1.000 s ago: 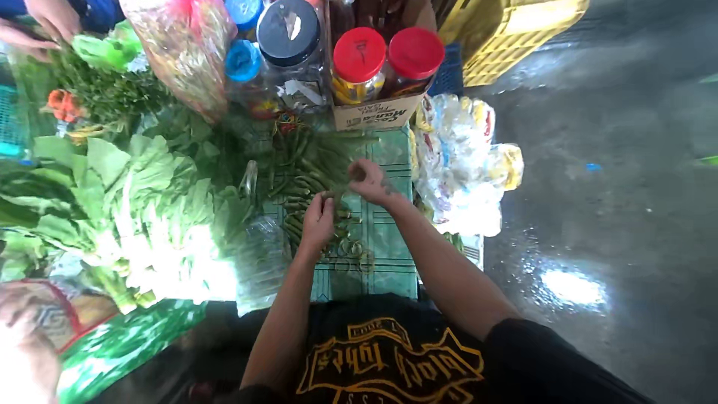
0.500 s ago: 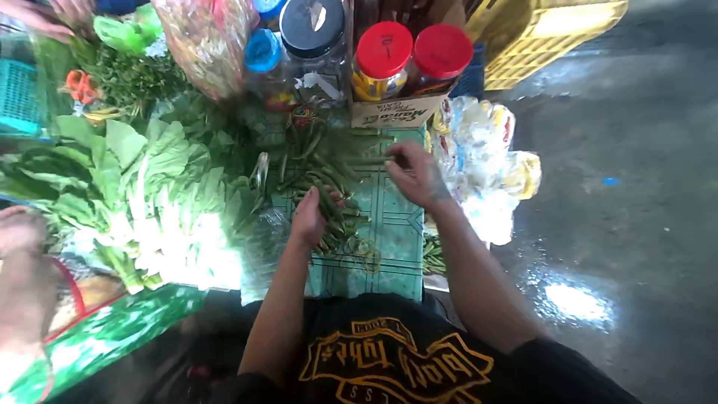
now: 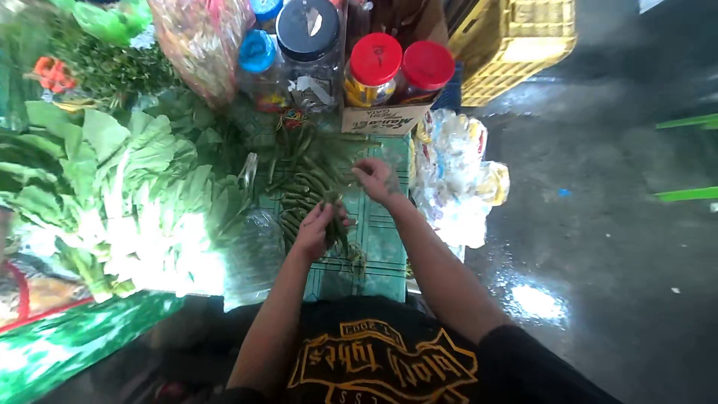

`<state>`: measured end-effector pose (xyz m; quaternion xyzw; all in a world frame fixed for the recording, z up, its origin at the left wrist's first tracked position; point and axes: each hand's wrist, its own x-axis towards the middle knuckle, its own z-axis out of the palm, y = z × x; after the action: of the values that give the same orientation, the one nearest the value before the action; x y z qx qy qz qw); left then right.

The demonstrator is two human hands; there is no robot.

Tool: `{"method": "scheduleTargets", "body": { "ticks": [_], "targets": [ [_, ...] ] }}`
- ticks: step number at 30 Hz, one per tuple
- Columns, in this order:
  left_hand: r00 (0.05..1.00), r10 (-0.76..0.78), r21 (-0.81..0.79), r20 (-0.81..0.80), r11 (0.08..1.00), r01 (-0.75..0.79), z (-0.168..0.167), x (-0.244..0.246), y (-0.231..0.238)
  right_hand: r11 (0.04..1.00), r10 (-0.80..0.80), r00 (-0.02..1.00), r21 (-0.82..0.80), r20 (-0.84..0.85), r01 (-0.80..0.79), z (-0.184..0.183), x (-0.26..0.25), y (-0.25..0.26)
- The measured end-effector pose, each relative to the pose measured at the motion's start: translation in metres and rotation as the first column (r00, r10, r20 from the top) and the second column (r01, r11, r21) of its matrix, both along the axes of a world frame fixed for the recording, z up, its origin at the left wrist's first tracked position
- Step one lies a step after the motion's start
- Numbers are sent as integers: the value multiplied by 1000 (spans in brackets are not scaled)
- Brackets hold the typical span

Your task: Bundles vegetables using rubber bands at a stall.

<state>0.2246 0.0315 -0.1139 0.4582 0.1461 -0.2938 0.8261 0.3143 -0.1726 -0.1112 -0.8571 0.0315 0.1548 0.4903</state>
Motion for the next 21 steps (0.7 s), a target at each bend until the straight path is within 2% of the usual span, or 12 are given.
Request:
{"method": "scheduleTargets", "body": {
  "ticks": [3, 5, 8, 11, 13, 17, 18, 21],
  "targets": [
    [995, 92, -137, -40, 986, -96, 1, -6, 18, 919, -53, 997, -388, 62, 73, -27, 23, 0],
    [988, 147, -171, -44, 973, -153, 6, -9, 30, 869, -37, 996, -489, 84, 74, -28, 30, 7],
    [981, 193, -242, -6, 952, -189, 8, -13, 49, 829, 2, 993, -555, 118, 64, -22, 45, 22],
    [979, 203, -269, 36, 945, -186, 6, -21, 64, 783, 11, 997, -620, -82, -59, -6, 61, 35],
    [977, 210, -279, 41, 941, -191, 7, -26, 70, 785, 4, 986, -610, -169, -108, 1, 66, 41],
    [980, 196, -422, 39, 892, -161, 3, -42, 78, 862, 128, 986, -479, -109, -165, -22, 75, 36],
    [981, 189, -458, 44, 876, -148, -1, -49, 79, 863, 152, 984, -473, -90, -177, -28, 75, 36],
    [989, 141, -521, 45, 848, -97, -7, -64, 84, 824, 226, 974, -535, 9, -186, -13, 66, 50]
  ]
}}
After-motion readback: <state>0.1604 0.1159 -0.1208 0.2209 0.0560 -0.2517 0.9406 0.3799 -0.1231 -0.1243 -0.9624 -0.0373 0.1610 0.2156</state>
